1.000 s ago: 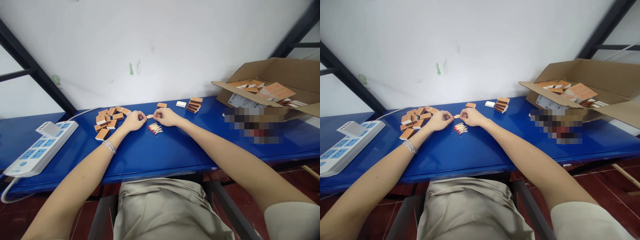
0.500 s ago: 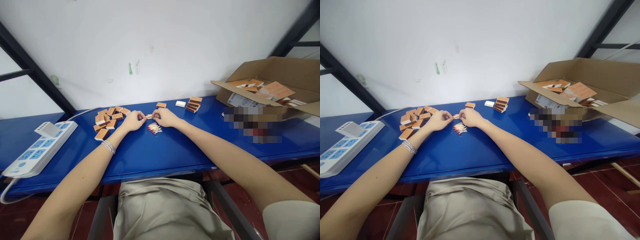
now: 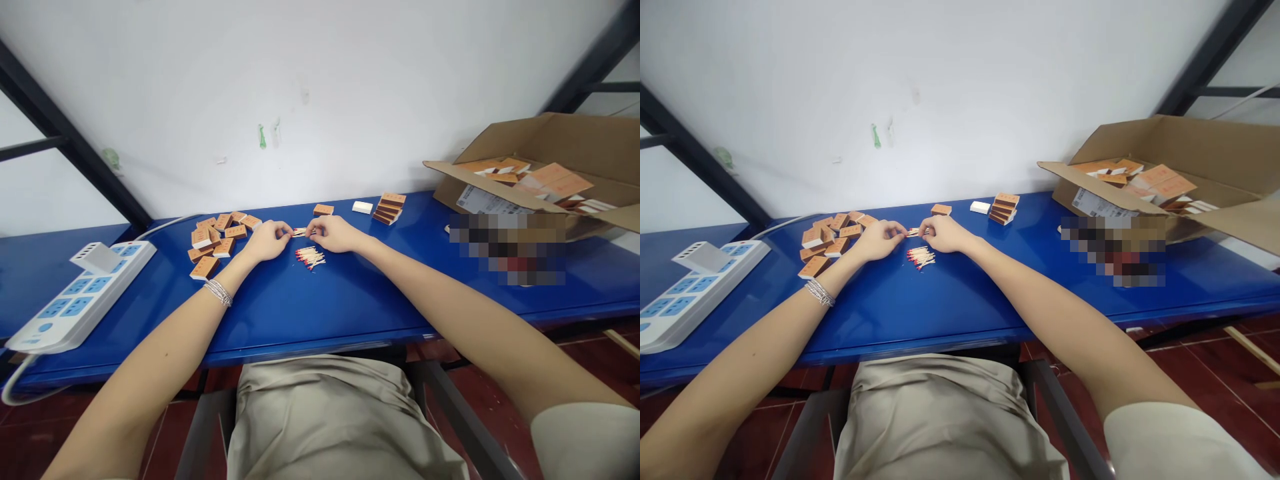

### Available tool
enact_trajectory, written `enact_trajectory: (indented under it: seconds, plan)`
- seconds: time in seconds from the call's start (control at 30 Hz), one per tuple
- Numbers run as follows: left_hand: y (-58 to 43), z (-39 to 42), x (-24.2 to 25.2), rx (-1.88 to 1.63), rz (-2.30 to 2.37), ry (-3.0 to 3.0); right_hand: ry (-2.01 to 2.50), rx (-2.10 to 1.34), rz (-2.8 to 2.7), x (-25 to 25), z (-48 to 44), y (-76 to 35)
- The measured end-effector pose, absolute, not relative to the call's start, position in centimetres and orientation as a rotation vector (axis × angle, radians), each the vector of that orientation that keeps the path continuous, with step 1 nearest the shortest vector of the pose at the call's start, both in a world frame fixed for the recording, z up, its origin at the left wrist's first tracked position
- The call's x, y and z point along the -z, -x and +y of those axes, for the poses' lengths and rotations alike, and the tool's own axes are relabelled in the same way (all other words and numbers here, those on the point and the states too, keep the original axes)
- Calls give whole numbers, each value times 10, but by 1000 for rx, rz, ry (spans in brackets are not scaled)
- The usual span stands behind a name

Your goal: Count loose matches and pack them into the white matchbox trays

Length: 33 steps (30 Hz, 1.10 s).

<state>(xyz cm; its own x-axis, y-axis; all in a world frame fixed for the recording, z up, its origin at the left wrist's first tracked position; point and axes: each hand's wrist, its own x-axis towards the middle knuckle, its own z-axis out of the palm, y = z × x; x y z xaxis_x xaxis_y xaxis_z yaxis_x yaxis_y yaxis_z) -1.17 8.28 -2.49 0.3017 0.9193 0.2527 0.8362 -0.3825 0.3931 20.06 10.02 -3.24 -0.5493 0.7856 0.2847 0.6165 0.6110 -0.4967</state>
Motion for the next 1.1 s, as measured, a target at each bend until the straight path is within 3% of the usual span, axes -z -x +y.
enact_trajectory:
  seconds: [0.37, 0.67, 1.1]
  plan:
    - [12, 84, 27, -622, 1543, -2434, 1161, -256, -2367, 40, 100, -192]
    - [13, 82, 23, -757, 1572, -2162, 1017, -473, -2461, 35, 101, -200]
    - [13, 85, 27, -676, 1592, -2299, 1284, -259, -2340, 35, 101, -197]
